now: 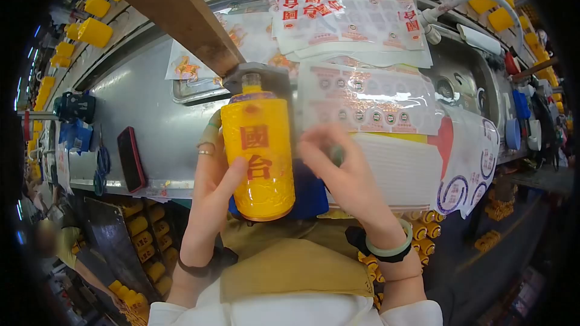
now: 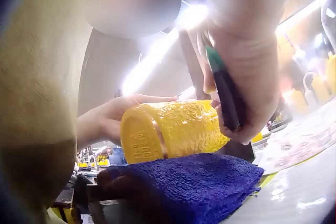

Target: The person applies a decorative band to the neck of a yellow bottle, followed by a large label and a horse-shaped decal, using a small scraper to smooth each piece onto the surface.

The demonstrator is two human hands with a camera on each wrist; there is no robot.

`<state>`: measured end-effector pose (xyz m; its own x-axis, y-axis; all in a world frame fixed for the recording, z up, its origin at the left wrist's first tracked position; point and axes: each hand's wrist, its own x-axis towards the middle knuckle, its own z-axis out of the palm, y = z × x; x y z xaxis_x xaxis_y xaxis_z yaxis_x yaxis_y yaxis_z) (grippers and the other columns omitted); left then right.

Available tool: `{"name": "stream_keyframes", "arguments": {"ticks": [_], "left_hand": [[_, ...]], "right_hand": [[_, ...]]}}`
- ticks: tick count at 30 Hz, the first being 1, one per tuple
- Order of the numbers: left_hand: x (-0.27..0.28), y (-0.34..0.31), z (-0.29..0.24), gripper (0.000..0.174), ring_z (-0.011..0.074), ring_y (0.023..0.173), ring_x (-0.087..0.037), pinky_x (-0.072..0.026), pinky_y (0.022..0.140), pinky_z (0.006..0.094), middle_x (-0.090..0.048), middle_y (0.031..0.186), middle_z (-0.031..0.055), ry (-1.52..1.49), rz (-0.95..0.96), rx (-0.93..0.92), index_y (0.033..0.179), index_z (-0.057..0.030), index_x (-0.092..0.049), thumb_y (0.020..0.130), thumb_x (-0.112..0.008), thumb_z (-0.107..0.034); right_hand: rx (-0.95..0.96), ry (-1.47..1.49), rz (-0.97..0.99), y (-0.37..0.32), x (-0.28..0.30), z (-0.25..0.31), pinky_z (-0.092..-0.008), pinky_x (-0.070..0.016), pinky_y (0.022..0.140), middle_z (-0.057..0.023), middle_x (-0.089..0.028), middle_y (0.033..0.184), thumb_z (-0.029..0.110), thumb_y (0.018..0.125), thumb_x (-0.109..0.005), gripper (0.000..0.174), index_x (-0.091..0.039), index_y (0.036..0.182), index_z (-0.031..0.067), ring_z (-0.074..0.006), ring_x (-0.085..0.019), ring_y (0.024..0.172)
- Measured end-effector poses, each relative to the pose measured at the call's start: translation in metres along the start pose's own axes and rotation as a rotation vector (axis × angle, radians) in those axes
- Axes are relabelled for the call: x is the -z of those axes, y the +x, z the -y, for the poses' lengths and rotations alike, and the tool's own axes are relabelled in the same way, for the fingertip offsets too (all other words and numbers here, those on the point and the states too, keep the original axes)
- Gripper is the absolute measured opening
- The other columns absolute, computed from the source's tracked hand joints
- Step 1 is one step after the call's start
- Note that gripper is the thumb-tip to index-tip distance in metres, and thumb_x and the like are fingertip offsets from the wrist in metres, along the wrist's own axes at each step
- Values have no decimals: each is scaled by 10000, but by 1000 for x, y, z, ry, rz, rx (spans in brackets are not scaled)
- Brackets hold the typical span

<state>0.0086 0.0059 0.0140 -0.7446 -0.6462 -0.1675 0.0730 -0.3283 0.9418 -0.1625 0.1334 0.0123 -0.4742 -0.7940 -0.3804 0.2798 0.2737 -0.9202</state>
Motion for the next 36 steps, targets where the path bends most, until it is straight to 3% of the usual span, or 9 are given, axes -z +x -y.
{"name": "stream_keyframes", "arguments": {"ticks": [3,11,15,23,26,28,31,34,36], "left_hand": [[0,-1,0,757,240,1415,-423,-384,1152,380,-365,1548,159,24,-1,-10,1616,-10,-110,1025,-581,-56],[-1,-2,-3,756,233,1409,-430,-398,1141,377,-375,1537,156,-52,-3,18,1612,-17,-124,1019,-591,-47],[-5,-2,-6,757,221,1348,-495,-435,1109,376,-444,1473,150,-30,3,7,1579,-12,-178,986,-648,-32],[-4,-1,-8,728,203,1294,-543,-477,1072,364,-497,1403,141,-92,-10,115,1512,-6,-264,937,-710,-7],[1,0,-5,780,215,1318,-525,-460,1096,375,-475,1427,145,-14,-3,39,1531,-4,-237,921,-723,-4],[5,0,-3,918,260,1456,-369,-367,1176,410,-326,1577,145,30,62,33,1613,-11,-128,901,-706,24],[7,0,0,952,251,1429,-408,-366,1176,405,-388,1521,158,-3,46,14,1605,-16,-107,896,-743,-4],[5,0,-1,982,252,1449,-382,-355,1182,405,-376,1534,159,-53,30,44,1613,-15,-89,886,-749,11],[4,0,-4,930,256,1458,-373,-338,1192,405,-365,1552,161,-45,39,37,1613,-10,-100,915,-713,-2]], "right_hand": [[137,-170,96,3,-5,-4,-224,-429,724,25,-574,873,129,950,-716,166,-615,1061,56,-47,-499,800],[-73,42,149,10,2,-7,-228,-457,814,27,-578,923,106,919,-747,193,-609,1040,47,-68,-537,868],[140,-14,25,30,-2,6,-236,-453,819,33,-556,900,116,917,-754,179,-616,1008,48,-67,-525,875],[182,-278,-40,64,-29,32,-268,-464,775,-4,-565,899,358,821,-841,452,-571,1022,56,-99,-530,855],[207,-361,-40,67,-31,31,-299,-492,796,-42,-607,949,359,802,-846,477,-561,1026,49,-129,-568,887],[229,-419,-48,65,-32,31,-313,-503,809,-62,-625,977,348,797,-847,476,-559,1025,44,-141,-585,906],[247,-390,-16,62,-33,36,-307,-498,818,-70,-624,982,336,782,-856,484,-559,1023,39,-138,-579,910],[189,-312,-5,62,-34,37,-216,-378,692,54,-472,890,229,800,-857,400,-531,985,92,-58,-420,779],[217,-339,-21,64,-33,35,-286,-492,800,-56,-630,954,314,798,-858,446,-571,1013,48,-116,-578,915]]}}
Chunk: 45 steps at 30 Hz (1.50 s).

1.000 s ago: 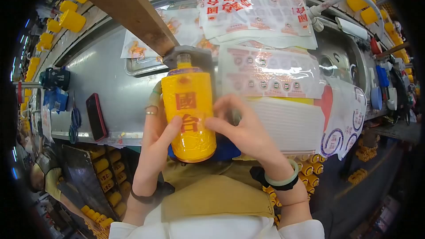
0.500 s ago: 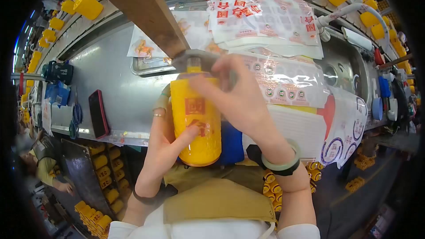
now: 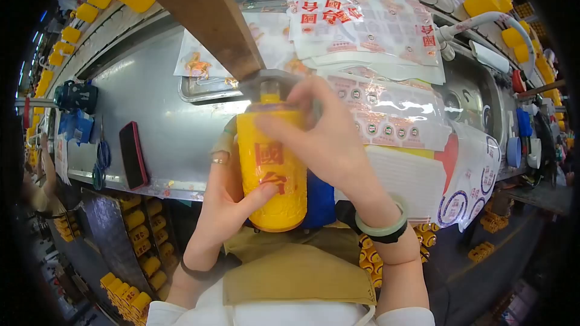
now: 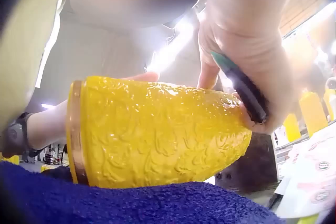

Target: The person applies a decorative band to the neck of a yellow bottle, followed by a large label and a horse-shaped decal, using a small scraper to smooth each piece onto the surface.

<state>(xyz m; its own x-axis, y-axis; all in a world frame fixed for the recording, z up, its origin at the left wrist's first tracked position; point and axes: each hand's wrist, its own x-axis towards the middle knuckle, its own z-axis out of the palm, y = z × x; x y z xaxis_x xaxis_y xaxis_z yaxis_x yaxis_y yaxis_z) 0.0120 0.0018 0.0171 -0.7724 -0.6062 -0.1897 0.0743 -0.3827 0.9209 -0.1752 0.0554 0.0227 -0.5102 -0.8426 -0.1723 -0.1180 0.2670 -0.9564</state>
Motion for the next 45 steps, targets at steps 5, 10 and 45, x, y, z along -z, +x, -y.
{"name": "stream_keyframes", "arguments": {"ticks": [5,10,45], "left_hand": [[16,-2,4,761,267,1489,-336,-268,1225,407,-315,1612,164,-335,-90,102,1619,2,-129,1005,-576,-47],[11,-4,9,825,263,1489,-335,-259,1228,409,-320,1607,166,-66,13,17,1621,-8,-126,970,-631,-46],[2,19,-7,747,252,1459,-383,-284,1211,406,-370,1592,161,-78,-45,38,1625,-28,-178,996,-581,-26]], "right_hand": [[-87,232,31,-1,3,-2,-261,-476,765,-21,-615,924,306,816,-855,420,-584,1010,50,-87,-555,865],[-24,1,-4,-4,3,-7,-257,-472,760,-2,-607,917,294,822,-854,422,-595,1036,40,-88,-544,837],[-82,286,-7,-44,-8,-22,-220,-385,741,38,-481,880,129,886,-791,638,-485,1441,53,-71,-439,810]]}}
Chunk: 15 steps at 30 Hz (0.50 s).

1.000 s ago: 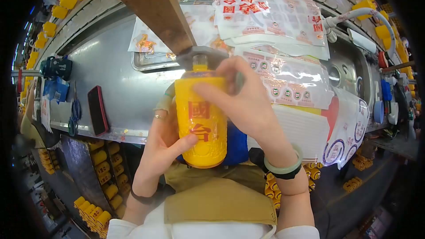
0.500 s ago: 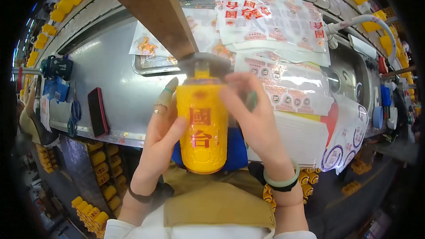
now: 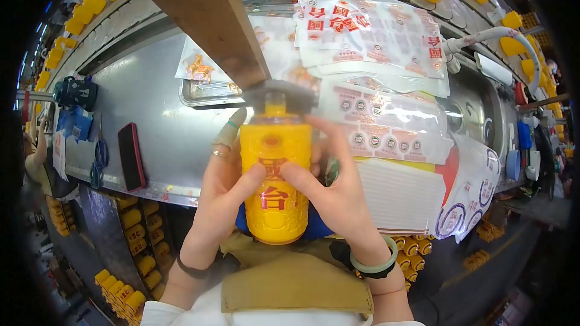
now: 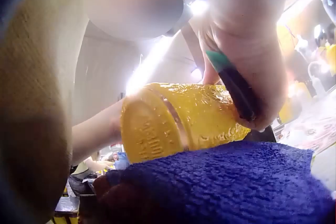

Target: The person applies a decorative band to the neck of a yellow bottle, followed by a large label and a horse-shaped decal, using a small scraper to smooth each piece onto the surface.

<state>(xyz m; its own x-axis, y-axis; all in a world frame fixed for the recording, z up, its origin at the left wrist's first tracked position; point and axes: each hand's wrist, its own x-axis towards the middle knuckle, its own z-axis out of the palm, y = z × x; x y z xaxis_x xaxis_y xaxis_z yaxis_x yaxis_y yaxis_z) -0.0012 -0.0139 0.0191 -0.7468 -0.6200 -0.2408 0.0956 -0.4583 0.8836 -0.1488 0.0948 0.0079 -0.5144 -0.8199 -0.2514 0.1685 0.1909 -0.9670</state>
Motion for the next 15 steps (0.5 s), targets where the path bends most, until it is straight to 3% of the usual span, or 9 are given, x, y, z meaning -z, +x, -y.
{"name": "stream_keyframes", "arguments": {"ticks": [1,3,5,15], "left_hand": [[0,0,1,747,252,1459,-383,-284,1211,406,-370,1592,161,0,0,2,1625,-28,-178,996,-581,-26],[0,0,4,649,195,1354,-487,-403,1134,363,-471,1479,133,-33,-30,-36,1554,12,-278,1010,-626,-57],[0,0,4,639,195,1355,-487,-403,1134,364,-473,1479,135,-67,-41,-36,1554,13,-282,1015,-619,-59],[0,0,3,606,189,1332,-505,-420,1118,355,-486,1460,133,-24,-33,-36,1550,10,-294,1028,-595,-59]], "right_hand": [[10,-4,0,0,0,-1,-218,-387,740,38,-484,880,126,888,-788,634,-485,1440,51,-69,-440,809],[18,-7,-2,-1,-1,1,-217,-389,739,39,-487,880,123,890,-786,629,-486,1438,50,-67,-442,808],[-56,108,2,-2,-2,8,-215,-391,739,39,-489,878,119,896,-780,617,-488,1435,47,-66,-445,802],[2,28,-1,0,-1,1,-218,-390,733,41,-487,867,122,905,-771,603,-491,1435,54,-62,-447,800]]}}
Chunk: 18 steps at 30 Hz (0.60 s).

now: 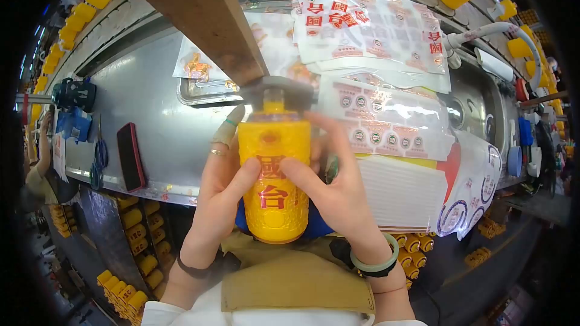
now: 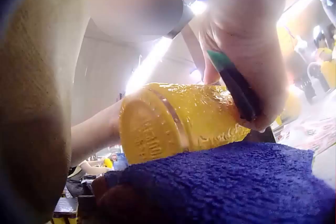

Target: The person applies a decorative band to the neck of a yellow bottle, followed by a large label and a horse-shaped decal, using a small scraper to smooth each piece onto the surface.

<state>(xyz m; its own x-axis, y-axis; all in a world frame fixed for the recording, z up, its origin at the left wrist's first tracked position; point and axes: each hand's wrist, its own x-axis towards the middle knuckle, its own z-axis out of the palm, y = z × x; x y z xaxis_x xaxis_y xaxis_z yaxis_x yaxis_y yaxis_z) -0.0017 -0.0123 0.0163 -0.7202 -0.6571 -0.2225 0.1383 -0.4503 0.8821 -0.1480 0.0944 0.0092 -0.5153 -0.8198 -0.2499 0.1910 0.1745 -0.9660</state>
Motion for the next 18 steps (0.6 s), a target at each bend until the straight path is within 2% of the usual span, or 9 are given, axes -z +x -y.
{"name": "stream_keyframes", "arguments": {"ticks": [4,6,10,12,16,18], "left_hand": [[0,0,0,624,187,1331,-505,-430,1106,351,-493,1446,135,-8,-12,18,1551,9,-278,1024,-603,-64],[-3,-1,-2,747,266,1448,-391,-310,1196,401,-374,1573,181,39,23,17,1616,-5,-175,996,-588,-62],[-9,-2,-2,799,266,1444,-394,-325,1187,402,-373,1563,180,216,54,-56,1610,8,-172,956,-629,-31],[-10,-1,-2,830,266,1441,-396,-333,1183,401,-368,1561,176,175,12,-39,1605,19,-175,924,-648,11],[-3,0,0,800,265,1448,-387,-315,1192,399,-363,1568,182,130,13,-23,1603,28,-176,941,-624,-2],[2,0,1,744,216,1384,-452,-381,1150,368,-420,1503,168,-40,3,-16,1592,28,-183,989,-616,-11]], "right_hand": [[-2,16,2,0,0,-1,-222,-389,738,40,-482,872,126,904,-772,601,-492,1431,54,-65,-448,811],[4,25,0,0,0,0,-223,-389,738,40,-480,872,128,904,-772,600,-492,1430,54,-66,-449,815],[1,4,3,1,1,0,-225,-387,742,39,-477,880,128,906,-769,594,-495,1428,55,-70,-450,818],[10,-11,0,0,1,0,-225,-387,744,39,-478,883,127,907,-767,591,-495,1427,55,-70,-450,819],[-6,0,0,1,1,1,-226,-387,746,37,-478,882,120,907,-763,590,-496,1429,54,-69,-452,819],[-5,10,0,1,0,1,-226,-388,745,37,-477,880,119,907,-763,590,-497,1429,53,-69,-453,819]]}}
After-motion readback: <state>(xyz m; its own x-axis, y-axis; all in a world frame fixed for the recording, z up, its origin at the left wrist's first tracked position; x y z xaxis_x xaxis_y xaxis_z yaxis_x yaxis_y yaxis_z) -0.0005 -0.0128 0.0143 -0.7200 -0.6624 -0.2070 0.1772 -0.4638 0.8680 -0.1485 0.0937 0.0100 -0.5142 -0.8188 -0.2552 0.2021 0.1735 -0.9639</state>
